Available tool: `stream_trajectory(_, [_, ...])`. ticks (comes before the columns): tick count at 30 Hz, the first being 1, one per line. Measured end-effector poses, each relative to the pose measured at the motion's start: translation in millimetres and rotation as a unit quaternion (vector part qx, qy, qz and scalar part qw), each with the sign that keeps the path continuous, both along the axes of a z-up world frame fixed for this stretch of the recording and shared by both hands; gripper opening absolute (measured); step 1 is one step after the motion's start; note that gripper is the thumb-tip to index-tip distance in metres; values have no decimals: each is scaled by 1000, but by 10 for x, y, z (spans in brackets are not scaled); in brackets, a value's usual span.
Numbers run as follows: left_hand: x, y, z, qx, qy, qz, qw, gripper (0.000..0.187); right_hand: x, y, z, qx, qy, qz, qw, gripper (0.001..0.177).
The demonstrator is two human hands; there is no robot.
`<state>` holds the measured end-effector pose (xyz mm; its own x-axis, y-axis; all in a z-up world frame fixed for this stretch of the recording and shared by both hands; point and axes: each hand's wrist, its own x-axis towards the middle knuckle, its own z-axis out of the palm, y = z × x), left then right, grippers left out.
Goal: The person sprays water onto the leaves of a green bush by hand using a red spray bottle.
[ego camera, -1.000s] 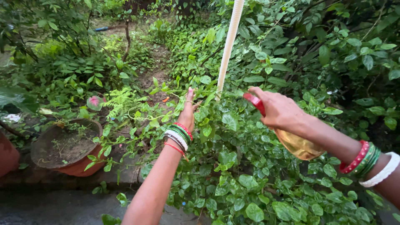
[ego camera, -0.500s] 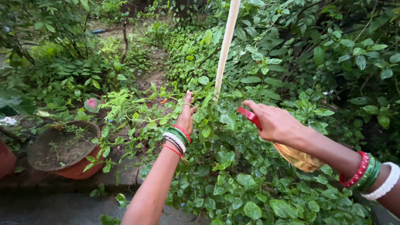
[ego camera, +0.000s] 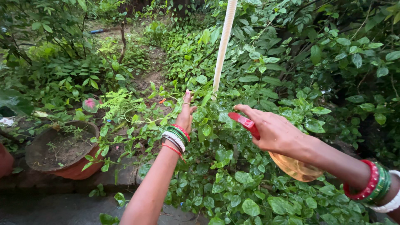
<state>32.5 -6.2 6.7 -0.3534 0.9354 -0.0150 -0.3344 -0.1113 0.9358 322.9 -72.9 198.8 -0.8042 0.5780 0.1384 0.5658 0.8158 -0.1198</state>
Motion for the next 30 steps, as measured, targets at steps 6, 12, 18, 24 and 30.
stream_trajectory(6, [31, 13, -9, -5, -4, 2, 1000, 101, 21, -223, 127, -63, -45, -54, 996, 95])
stream_trajectory(12, [138, -98, 153, 4, 9, -2, 1000, 110, 71, -278, 112, -46, 20, 17, 999, 91])
stream_trajectory(18, [247, -340, 386, 103, 198, 44, 974, 90, 130, -302, 197, -110, 104, -17, 988, 85])
stream_trajectory(24, [268, -367, 531, 187, 287, 21, 939, 56, 292, -390, 292, -242, 134, -163, 947, 90])
stream_trajectory(30, [568, -625, 610, 198, 197, 70, 958, 27, 612, -289, 230, -137, 132, -128, 973, 90])
